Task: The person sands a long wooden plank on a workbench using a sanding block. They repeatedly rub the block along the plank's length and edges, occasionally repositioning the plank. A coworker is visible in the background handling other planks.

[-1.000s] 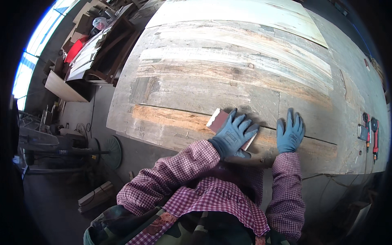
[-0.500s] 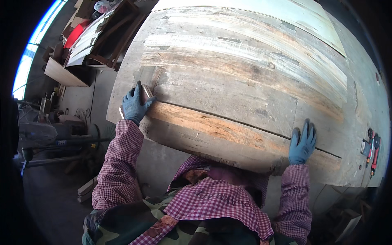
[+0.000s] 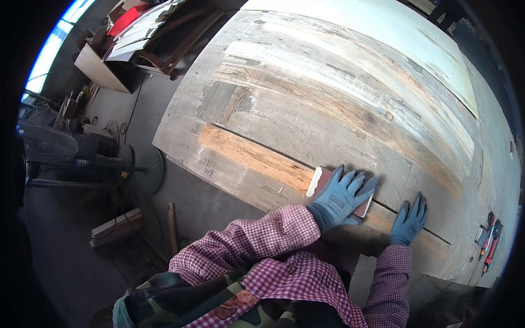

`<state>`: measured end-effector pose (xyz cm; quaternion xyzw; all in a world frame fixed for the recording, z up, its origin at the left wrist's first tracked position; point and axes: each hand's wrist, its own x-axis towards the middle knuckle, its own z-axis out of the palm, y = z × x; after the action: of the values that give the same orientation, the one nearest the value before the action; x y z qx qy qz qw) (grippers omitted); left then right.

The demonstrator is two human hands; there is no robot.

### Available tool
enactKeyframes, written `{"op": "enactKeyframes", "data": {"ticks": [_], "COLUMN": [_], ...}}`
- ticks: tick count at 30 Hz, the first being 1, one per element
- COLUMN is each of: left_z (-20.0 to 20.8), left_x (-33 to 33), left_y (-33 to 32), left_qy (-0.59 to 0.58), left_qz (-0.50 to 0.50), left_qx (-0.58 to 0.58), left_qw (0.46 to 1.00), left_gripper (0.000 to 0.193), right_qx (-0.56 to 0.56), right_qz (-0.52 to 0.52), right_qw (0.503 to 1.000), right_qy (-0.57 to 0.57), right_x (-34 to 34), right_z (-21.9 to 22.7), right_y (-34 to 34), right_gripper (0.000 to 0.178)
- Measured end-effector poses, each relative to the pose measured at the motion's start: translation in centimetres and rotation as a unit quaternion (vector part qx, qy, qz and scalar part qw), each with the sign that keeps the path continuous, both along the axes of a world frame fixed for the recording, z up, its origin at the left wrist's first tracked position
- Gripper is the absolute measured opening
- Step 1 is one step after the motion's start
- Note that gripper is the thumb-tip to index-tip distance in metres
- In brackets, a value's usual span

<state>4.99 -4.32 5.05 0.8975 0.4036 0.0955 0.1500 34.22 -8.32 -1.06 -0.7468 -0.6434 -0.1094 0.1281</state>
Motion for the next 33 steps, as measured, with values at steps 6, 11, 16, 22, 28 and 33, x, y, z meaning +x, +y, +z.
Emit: {"op": "enactKeyframes", "data": {"ticks": [6,11,16,22,28,33], "left_z": [2.9,4.8,2.0,1.6,4.4,4.9], "left_x": [-23.0,-31.4,-21.5,-15.0,-31.1,-26.9], "left_y": [3.4,7.5,3.8,0.0,6.9,6.8], "left_qy": [0.1,0.168,0.157,0.009,0.17,0.159], "left_qz": [0.389,0.547,0.456,0.307,0.537,0.554], "left_qx": [0.067,0.013,0.141,0.05,0.042,0.009], "left_qw": [0.913,0.82,0.864,0.951,0.825,0.817], "left_gripper": [0.092,0.085,0.09,0.094,0.085,0.084], "right_qx": [-0.012,-0.019,-0.01,-0.02,-0.016,-0.01], "right_qz": [-0.027,-0.039,-0.028,-0.022,-0.023,-0.028], "right_qw": [0.999,0.998,0.999,0.999,0.999,0.999], "right_qy": [0.027,0.041,0.031,0.038,0.042,0.033], "right_x": [0.1,-1.5,-0.6,0.6,-0.3,-1.0], "right_z": [0.7,1.4,0.5,0.4,0.5,0.8], "right_y": [-0.7,0.1,0.0,-0.5,-0.2,0.1], "right_gripper": [0.054,0.054,0.054,0.053,0.054,0.054]}}
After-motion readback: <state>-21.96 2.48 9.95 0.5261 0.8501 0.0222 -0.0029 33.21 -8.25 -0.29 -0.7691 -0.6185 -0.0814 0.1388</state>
